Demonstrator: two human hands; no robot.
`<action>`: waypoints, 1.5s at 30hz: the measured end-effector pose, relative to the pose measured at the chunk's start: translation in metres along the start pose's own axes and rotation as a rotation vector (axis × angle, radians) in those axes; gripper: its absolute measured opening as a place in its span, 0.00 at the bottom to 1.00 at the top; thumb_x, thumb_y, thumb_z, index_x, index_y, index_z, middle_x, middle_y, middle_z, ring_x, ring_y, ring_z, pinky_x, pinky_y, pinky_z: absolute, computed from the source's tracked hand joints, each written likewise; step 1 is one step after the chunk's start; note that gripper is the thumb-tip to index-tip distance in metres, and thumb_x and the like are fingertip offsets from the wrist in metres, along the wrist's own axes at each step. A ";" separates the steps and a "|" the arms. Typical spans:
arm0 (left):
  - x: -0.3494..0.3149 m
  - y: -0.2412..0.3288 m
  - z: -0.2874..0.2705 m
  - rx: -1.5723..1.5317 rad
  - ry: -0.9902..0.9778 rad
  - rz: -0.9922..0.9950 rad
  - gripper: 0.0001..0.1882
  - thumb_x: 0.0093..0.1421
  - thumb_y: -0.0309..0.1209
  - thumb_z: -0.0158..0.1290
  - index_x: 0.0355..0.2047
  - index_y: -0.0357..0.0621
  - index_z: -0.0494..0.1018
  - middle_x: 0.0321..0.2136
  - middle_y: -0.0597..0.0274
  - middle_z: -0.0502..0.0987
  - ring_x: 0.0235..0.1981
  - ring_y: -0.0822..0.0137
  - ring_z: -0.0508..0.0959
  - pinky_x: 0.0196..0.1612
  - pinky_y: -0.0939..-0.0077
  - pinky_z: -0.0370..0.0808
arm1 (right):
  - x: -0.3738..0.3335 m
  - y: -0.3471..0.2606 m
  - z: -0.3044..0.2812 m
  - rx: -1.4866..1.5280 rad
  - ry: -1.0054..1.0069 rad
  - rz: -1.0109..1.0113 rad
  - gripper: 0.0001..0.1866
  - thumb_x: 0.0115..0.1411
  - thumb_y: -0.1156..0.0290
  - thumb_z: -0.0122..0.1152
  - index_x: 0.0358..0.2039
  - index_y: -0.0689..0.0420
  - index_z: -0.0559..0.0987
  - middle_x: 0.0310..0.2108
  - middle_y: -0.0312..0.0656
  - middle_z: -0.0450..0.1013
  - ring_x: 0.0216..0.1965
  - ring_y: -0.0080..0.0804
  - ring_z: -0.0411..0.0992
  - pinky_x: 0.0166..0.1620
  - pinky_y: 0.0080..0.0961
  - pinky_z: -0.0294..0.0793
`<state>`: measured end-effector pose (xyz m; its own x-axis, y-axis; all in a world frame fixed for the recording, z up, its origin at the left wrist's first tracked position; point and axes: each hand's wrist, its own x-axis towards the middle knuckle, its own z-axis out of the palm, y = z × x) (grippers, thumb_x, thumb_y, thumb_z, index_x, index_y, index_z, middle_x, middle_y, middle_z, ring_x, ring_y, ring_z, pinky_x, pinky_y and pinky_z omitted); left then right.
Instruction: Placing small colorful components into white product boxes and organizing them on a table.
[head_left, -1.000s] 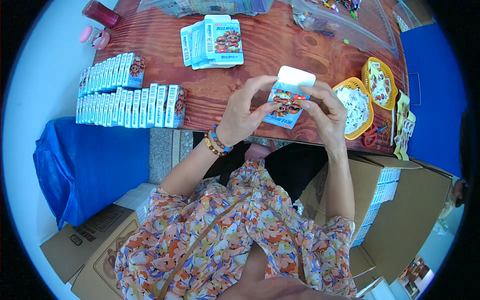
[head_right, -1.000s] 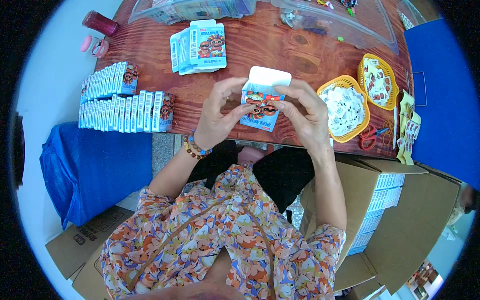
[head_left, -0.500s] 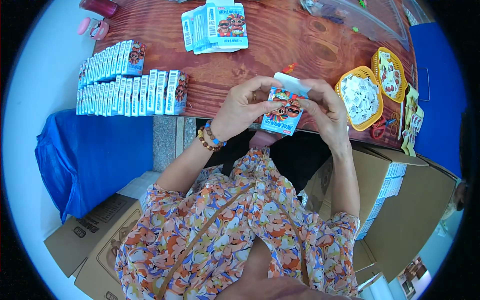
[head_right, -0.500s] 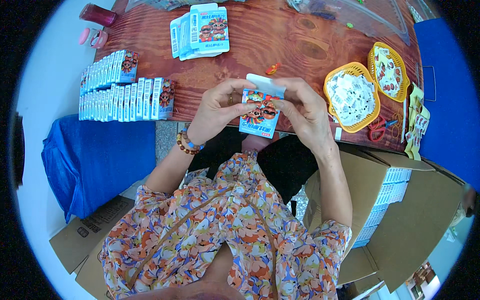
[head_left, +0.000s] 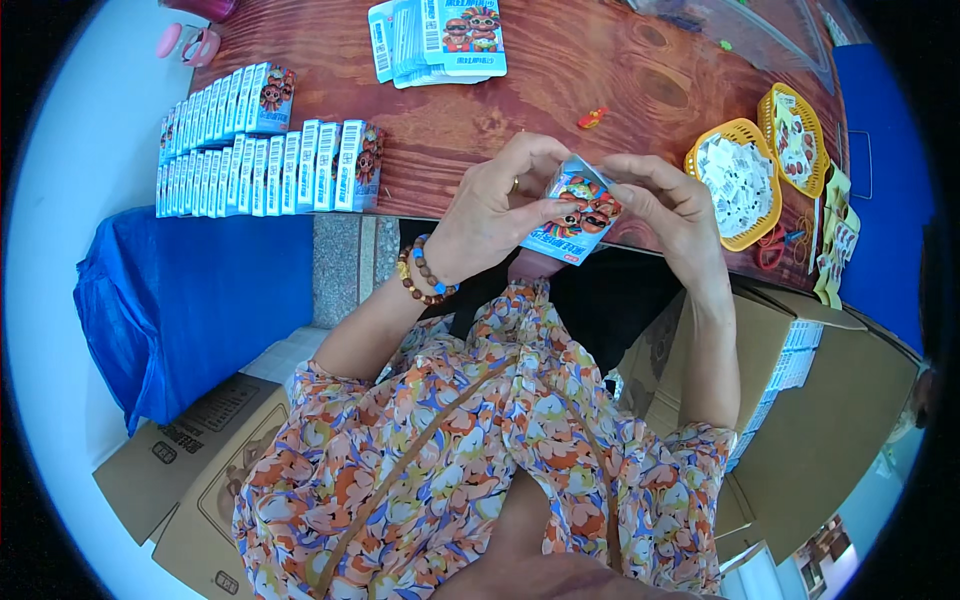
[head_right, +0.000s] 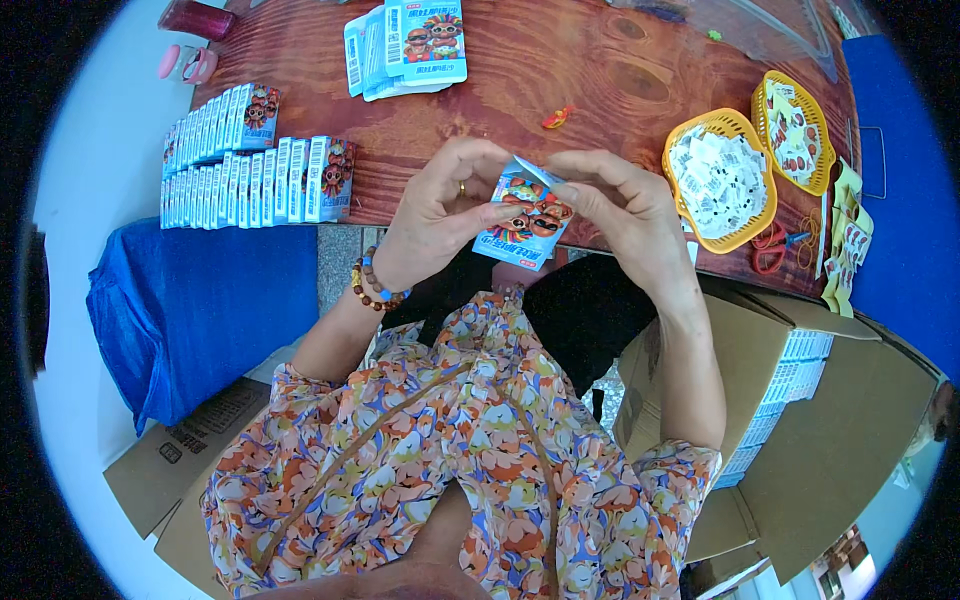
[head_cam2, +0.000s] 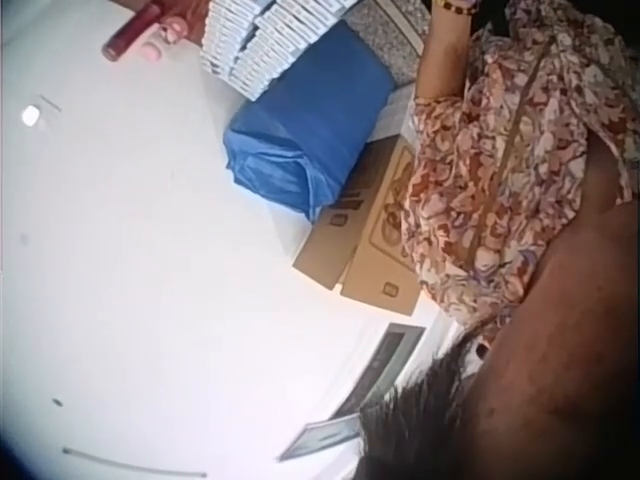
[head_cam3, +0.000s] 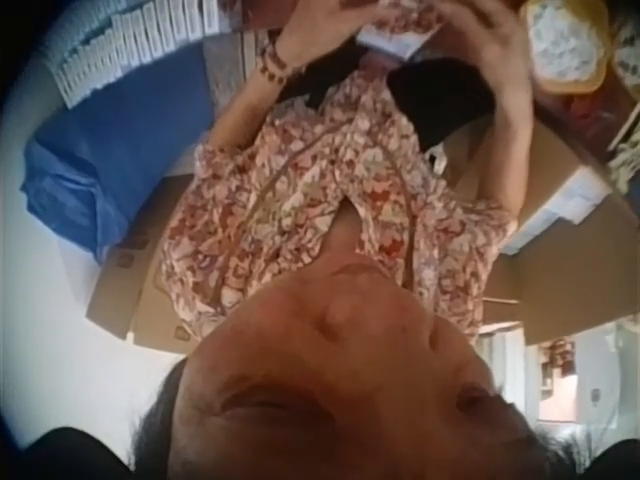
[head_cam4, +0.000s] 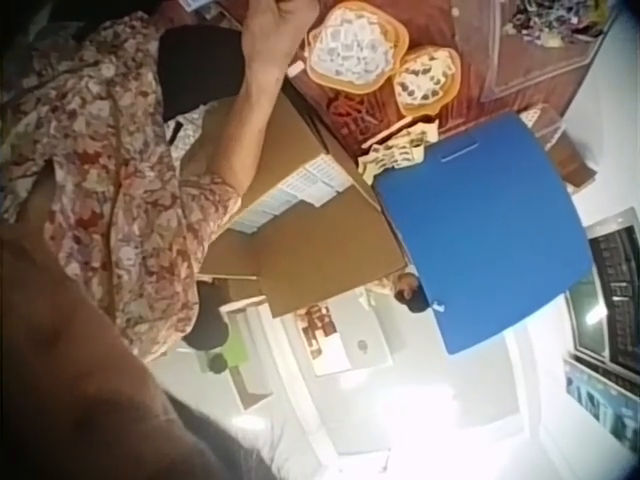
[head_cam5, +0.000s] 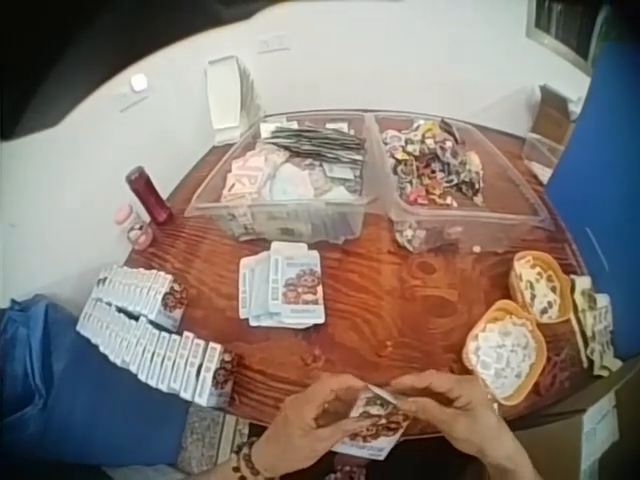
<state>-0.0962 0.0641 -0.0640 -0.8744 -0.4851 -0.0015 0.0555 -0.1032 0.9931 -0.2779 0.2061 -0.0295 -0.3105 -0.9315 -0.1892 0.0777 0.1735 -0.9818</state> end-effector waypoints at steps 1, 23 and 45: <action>0.000 0.001 0.000 -0.001 0.000 -0.003 0.22 0.58 0.25 0.62 0.52 0.41 0.69 0.41 0.58 0.80 0.40 0.71 0.82 0.42 0.75 0.79 | -0.001 -0.003 -0.002 0.001 0.000 0.003 0.14 0.66 0.78 0.58 0.51 0.64 0.78 0.46 0.41 0.78 0.47 0.22 0.74 0.52 0.22 0.74; -0.008 0.001 -0.002 -0.019 -0.124 -0.018 0.21 0.62 0.26 0.59 0.56 0.41 0.71 0.42 0.61 0.80 0.41 0.75 0.81 0.43 0.78 0.79 | -0.002 -0.004 -0.003 -0.275 -0.006 -0.027 0.15 0.70 0.71 0.53 0.51 0.64 0.79 0.39 0.37 0.79 0.41 0.21 0.74 0.45 0.21 0.75; -0.010 -0.007 0.001 -0.052 -0.134 -0.053 0.21 0.63 0.28 0.58 0.56 0.39 0.71 0.42 0.60 0.80 0.38 0.75 0.80 0.41 0.78 0.79 | -0.014 0.000 0.000 -0.135 0.011 -0.007 0.12 0.64 0.78 0.59 0.47 0.62 0.81 0.42 0.37 0.80 0.44 0.23 0.77 0.47 0.21 0.76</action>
<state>-0.0880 0.0702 -0.0705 -0.9332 -0.3578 -0.0343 0.0299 -0.1723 0.9846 -0.2741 0.2188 -0.0265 -0.3215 -0.9293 -0.1817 -0.0521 0.2089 -0.9765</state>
